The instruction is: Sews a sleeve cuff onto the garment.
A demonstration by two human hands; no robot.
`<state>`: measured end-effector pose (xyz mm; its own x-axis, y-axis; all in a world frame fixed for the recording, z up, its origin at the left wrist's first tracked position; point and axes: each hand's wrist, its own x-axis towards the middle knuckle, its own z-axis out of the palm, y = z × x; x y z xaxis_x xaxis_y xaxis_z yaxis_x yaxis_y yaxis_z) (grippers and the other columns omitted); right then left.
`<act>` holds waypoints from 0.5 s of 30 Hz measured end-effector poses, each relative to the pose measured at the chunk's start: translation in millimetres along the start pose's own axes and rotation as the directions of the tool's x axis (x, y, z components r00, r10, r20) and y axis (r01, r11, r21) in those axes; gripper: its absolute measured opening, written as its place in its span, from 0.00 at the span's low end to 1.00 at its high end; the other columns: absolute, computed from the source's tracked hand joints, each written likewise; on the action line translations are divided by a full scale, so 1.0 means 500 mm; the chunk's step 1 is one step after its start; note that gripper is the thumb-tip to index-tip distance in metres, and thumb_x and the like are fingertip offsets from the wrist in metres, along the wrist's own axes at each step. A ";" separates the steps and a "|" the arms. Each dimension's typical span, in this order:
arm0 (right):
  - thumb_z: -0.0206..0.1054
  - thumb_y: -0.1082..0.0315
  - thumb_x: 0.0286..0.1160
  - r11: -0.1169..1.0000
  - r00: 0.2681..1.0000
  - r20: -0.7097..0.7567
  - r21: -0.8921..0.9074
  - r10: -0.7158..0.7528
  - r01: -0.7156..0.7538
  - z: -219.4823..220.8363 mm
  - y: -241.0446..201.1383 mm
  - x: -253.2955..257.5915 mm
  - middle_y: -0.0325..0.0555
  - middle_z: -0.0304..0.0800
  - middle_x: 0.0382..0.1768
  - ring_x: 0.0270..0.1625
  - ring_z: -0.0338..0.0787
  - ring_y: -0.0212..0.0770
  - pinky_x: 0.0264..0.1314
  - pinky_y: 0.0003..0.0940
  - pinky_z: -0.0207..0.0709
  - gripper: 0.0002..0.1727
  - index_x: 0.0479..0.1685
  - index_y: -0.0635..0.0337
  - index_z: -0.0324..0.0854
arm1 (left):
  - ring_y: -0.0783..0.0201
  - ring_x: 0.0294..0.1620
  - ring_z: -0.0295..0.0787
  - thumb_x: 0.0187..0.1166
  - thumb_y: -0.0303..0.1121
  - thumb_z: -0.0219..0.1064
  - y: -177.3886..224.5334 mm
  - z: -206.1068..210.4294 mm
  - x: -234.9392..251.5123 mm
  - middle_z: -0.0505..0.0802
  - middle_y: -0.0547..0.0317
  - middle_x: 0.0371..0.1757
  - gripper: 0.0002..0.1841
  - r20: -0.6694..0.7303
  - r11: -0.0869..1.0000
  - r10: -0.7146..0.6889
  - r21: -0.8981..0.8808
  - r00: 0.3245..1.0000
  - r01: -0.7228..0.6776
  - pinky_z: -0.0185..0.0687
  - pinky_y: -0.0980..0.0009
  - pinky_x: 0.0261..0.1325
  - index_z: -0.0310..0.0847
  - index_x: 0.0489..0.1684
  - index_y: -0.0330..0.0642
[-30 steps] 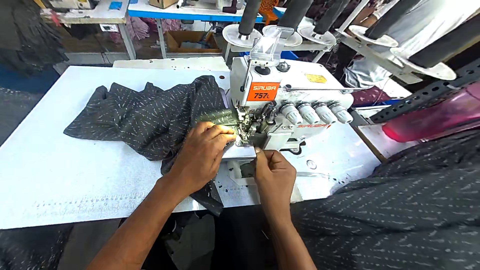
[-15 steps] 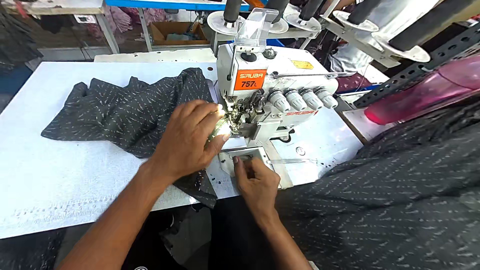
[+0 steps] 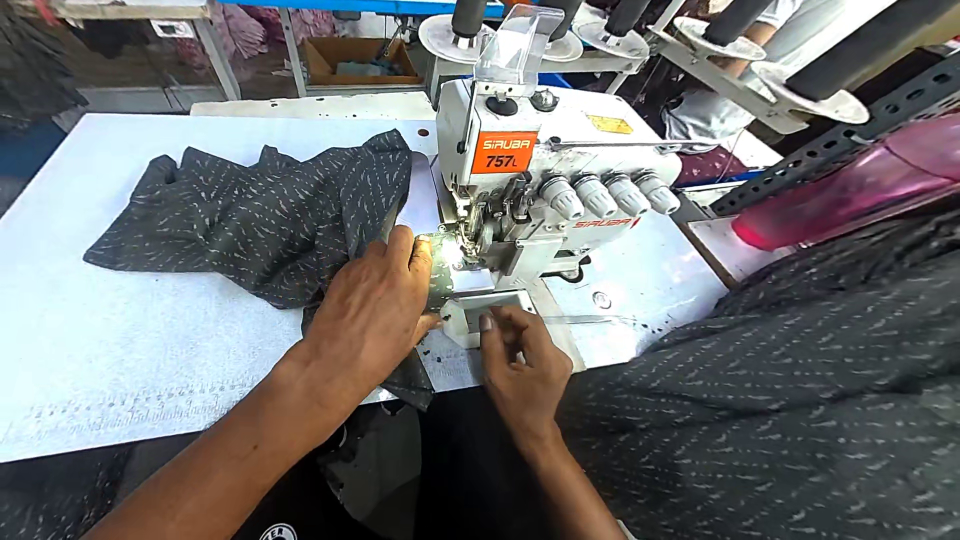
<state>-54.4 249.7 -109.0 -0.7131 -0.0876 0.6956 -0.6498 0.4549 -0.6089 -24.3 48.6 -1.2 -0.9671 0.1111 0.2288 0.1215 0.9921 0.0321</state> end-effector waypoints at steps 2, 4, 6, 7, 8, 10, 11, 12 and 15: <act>0.68 0.64 0.77 0.991 0.994 0.016 -0.078 -0.108 0.109 -0.010 -0.017 0.003 0.36 0.82 0.17 0.16 0.77 0.27 0.19 0.23 0.73 0.14 0.54 0.61 0.89 | 0.52 0.36 0.87 0.75 0.42 0.77 0.006 0.000 -0.014 0.84 0.45 0.50 0.28 -0.056 0.999 0.029 0.026 0.998 -0.027 0.86 0.62 0.32 0.82 0.69 0.33; 0.66 0.62 0.79 0.971 0.975 0.169 -0.166 -0.146 0.174 -0.013 -0.047 0.025 0.35 0.82 0.16 0.16 0.77 0.32 0.18 0.32 0.72 0.21 0.69 0.58 0.86 | 0.55 0.31 0.86 0.80 0.28 0.68 0.011 0.007 -0.040 0.84 0.47 0.45 0.17 -0.129 0.997 0.076 -0.004 0.989 -0.077 0.84 0.65 0.28 0.85 0.66 0.33; 0.64 0.64 0.76 0.946 0.930 0.337 -0.229 -0.145 0.230 -0.003 -0.072 0.059 0.33 0.80 0.15 0.15 0.77 0.36 0.16 0.38 0.69 0.27 0.77 0.52 0.82 | 0.58 0.31 0.85 0.80 0.28 0.65 0.018 0.015 -0.061 0.84 0.52 0.42 0.17 -0.190 0.983 0.095 -0.138 0.977 -0.123 0.83 0.66 0.27 0.87 0.64 0.36; 0.63 0.65 0.76 0.943 0.918 0.369 -0.228 -0.147 0.243 0.000 -0.075 0.071 0.34 0.81 0.16 0.16 0.79 0.38 0.16 0.39 0.69 0.26 0.76 0.49 0.84 | 0.60 0.31 0.84 0.80 0.30 0.64 0.025 0.017 -0.067 0.83 0.54 0.41 0.16 -0.200 0.967 0.081 -0.221 0.976 -0.125 0.83 0.68 0.27 0.88 0.63 0.38; 0.62 0.67 0.77 0.949 0.923 0.354 -0.211 -0.149 0.234 -0.004 -0.072 0.078 0.36 0.85 0.20 0.18 0.82 0.39 0.18 0.40 0.73 0.24 0.72 0.48 0.87 | 0.63 0.31 0.84 0.81 0.33 0.62 0.036 0.020 -0.069 0.83 0.57 0.41 0.16 -0.204 0.945 0.058 -0.303 0.977 -0.120 0.84 0.69 0.28 0.88 0.62 0.39; 0.63 0.71 0.77 0.962 0.966 0.224 -0.208 -0.132 0.180 -0.024 -0.052 0.090 0.41 0.94 0.30 0.25 0.89 0.39 0.25 0.41 0.82 0.18 0.59 0.52 0.93 | 0.66 0.30 0.84 0.83 0.35 0.60 0.063 0.027 -0.052 0.85 0.59 0.41 0.17 -0.207 0.904 0.032 -0.412 0.978 -0.117 0.84 0.69 0.28 0.89 0.63 0.43; 0.63 0.73 0.75 0.959 0.981 0.145 -0.235 -0.127 0.159 -0.027 -0.040 0.098 0.44 0.95 0.32 0.26 0.89 0.39 0.25 0.39 0.82 0.16 0.55 0.55 0.94 | 0.65 0.29 0.84 0.83 0.35 0.60 0.082 0.036 -0.037 0.85 0.59 0.41 0.18 -0.233 0.905 0.032 -0.406 0.972 -0.127 0.84 0.68 0.26 0.88 0.66 0.43; 0.64 0.74 0.75 0.952 0.988 0.095 -0.273 -0.118 0.140 -0.028 -0.031 0.103 0.47 0.96 0.35 0.28 0.92 0.41 0.27 0.40 0.83 0.15 0.55 0.58 0.93 | 0.63 0.27 0.84 0.83 0.33 0.60 0.101 0.049 -0.021 0.85 0.57 0.40 0.18 -0.268 0.919 0.029 -0.372 0.963 -0.132 0.82 0.68 0.23 0.88 0.67 0.43; 0.64 0.77 0.76 0.938 0.995 0.033 -0.332 -0.094 0.100 -0.006 -0.018 0.123 0.51 0.97 0.42 0.34 0.95 0.47 0.30 0.45 0.84 0.17 0.60 0.60 0.89 | 0.61 0.25 0.83 0.84 0.33 0.60 0.129 0.070 0.016 0.85 0.56 0.40 0.18 -0.347 0.971 0.008 -0.220 0.938 -0.089 0.75 0.68 0.18 0.88 0.68 0.43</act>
<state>-91.6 243.2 -59.7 -0.6570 -0.1597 0.7368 -0.5937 0.7119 -0.3752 -31.9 115.5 -31.5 -0.8284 0.0913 0.5526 0.2537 0.9407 0.2250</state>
